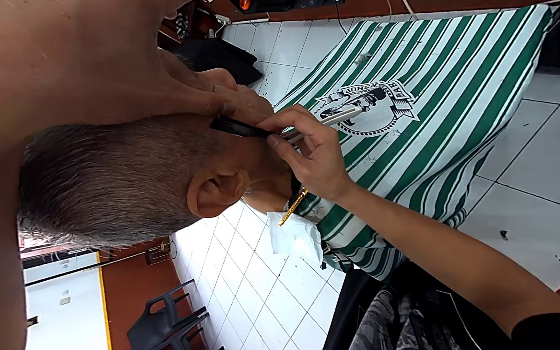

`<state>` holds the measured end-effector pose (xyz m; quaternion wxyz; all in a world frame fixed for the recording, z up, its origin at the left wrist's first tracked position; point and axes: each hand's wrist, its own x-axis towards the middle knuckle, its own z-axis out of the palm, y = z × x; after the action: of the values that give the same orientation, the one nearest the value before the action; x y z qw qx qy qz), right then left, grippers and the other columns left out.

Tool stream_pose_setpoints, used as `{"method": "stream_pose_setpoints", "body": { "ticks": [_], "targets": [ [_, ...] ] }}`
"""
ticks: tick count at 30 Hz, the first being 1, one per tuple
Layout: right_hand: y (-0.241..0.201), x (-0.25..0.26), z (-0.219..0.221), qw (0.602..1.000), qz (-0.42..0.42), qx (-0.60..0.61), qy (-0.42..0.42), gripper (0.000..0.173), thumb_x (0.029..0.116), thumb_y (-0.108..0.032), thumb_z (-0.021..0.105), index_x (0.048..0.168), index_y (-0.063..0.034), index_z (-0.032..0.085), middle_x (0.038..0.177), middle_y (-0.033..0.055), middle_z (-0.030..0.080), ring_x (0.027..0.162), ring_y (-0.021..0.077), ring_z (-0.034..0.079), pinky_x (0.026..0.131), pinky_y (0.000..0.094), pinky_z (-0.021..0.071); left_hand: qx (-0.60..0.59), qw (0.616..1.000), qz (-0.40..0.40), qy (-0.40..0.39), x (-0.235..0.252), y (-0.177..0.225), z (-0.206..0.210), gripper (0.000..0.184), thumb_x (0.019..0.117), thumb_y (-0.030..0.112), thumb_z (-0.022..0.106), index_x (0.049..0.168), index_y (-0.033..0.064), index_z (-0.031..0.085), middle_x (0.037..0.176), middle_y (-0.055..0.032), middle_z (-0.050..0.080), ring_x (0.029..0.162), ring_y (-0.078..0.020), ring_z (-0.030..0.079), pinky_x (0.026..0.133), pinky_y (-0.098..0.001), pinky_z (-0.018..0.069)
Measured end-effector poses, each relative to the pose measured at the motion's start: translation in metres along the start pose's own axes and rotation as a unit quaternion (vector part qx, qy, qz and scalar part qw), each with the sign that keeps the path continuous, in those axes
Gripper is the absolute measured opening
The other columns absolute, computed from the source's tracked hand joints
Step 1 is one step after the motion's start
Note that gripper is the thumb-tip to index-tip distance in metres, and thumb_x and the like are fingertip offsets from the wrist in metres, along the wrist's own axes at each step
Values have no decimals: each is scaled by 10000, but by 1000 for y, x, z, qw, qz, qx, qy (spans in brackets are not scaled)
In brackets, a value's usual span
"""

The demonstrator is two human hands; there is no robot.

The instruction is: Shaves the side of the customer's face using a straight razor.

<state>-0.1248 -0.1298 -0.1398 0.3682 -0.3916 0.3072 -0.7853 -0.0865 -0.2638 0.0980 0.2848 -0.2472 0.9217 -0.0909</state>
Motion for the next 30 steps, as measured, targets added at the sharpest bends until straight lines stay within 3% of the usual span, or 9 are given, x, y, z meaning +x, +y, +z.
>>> {"method": "stream_pose_setpoints", "body": {
  "ticks": [6, 11, 16, 18, 20, 23, 25, 28, 30],
  "targets": [
    [2, -1, 0, 1000, -11, 4, -10, 195, 954, 93, 585, 1124, 103, 679, 1106, 179, 652, 1007, 150, 658, 857, 235, 568, 24, 1000, 1, 14, 3, -8, 5, 611, 691, 704, 812, 1107, 270, 701, 948, 26, 673, 881, -28, 627, 711, -302, 521],
    [2, -1, 1, 1000, 2, 15, -5, 198, 958, 89, 590, 1136, 101, 675, 1115, 175, 643, 1008, 142, 655, 855, 225, 568, 2, 1000, 15, 1, 1, -3, 2, 513, 744, 604, 828, 1103, 258, 709, 962, 29, 696, 872, 13, 639, 680, -222, 533],
    [3, -2, 0, 1000, -3, 13, -10, 190, 956, 86, 594, 1127, 102, 676, 1119, 179, 648, 1005, 147, 660, 860, 233, 572, 28, 999, 28, 33, 1, -6, 5, 591, 716, 695, 794, 1106, 263, 695, 935, 18, 667, 867, -33, 628, 699, -301, 521],
    [3, -2, 0, 1000, 2, 13, -13, 191, 958, 88, 593, 1130, 101, 675, 1124, 179, 646, 1011, 148, 660, 863, 235, 573, 18, 999, 32, 28, 0, -4, 4, 567, 732, 665, 804, 1121, 266, 701, 955, 32, 694, 879, -9, 646, 703, -262, 543],
    [1, -2, -1, 1000, 11, 16, -16, 191, 961, 83, 592, 1131, 94, 678, 1126, 176, 647, 1008, 142, 662, 846, 226, 576, 10, 1000, 17, 7, 0, -2, 2, 593, 727, 629, 826, 1155, 241, 690, 990, 2, 687, 910, -44, 643, 719, -298, 540],
    [-4, 0, -5, 998, 33, 45, 12, 207, 972, 86, 565, 1157, 112, 655, 1102, 173, 644, 951, 118, 648, 762, 198, 556, 19, 1000, -16, 6, 1, -4, 2, 545, 759, 639, 795, 1156, 279, 691, 943, 15, 689, 846, -31, 646, 688, -304, 539],
    [-11, 0, -10, 997, 33, 57, 31, 213, 982, 87, 545, 1172, 133, 631, 1127, 186, 646, 996, 126, 648, 826, 214, 556, 20, 999, -29, -3, 0, -5, 4, 573, 777, 699, 752, 1173, 293, 674, 923, 19, 694, 814, -18, 650, 660, -300, 539],
    [-19, -13, -26, 994, -78, -79, -1, 211, 956, 77, 540, 1120, 133, 661, 1117, 205, 667, 1055, 179, 664, 894, 269, 569, -10, 1000, -11, -10, -4, -8, 2, 608, 763, 611, 815, 1231, 249, 672, 990, -43, 696, 902, -84, 670, 702, -374, 577],
    [-20, -38, -40, 958, -201, -196, -57, 184, 965, 14, 573, 1070, 46, 720, 1062, 178, 695, 1067, 232, 660, 961, 352, 544, -13, 999, 3, -34, -4, -7, -6, 581, 769, 515, 835, 1255, 249, 659, 1006, -57, 679, 909, -67, 653, 701, -340, 569]
  ]
}}
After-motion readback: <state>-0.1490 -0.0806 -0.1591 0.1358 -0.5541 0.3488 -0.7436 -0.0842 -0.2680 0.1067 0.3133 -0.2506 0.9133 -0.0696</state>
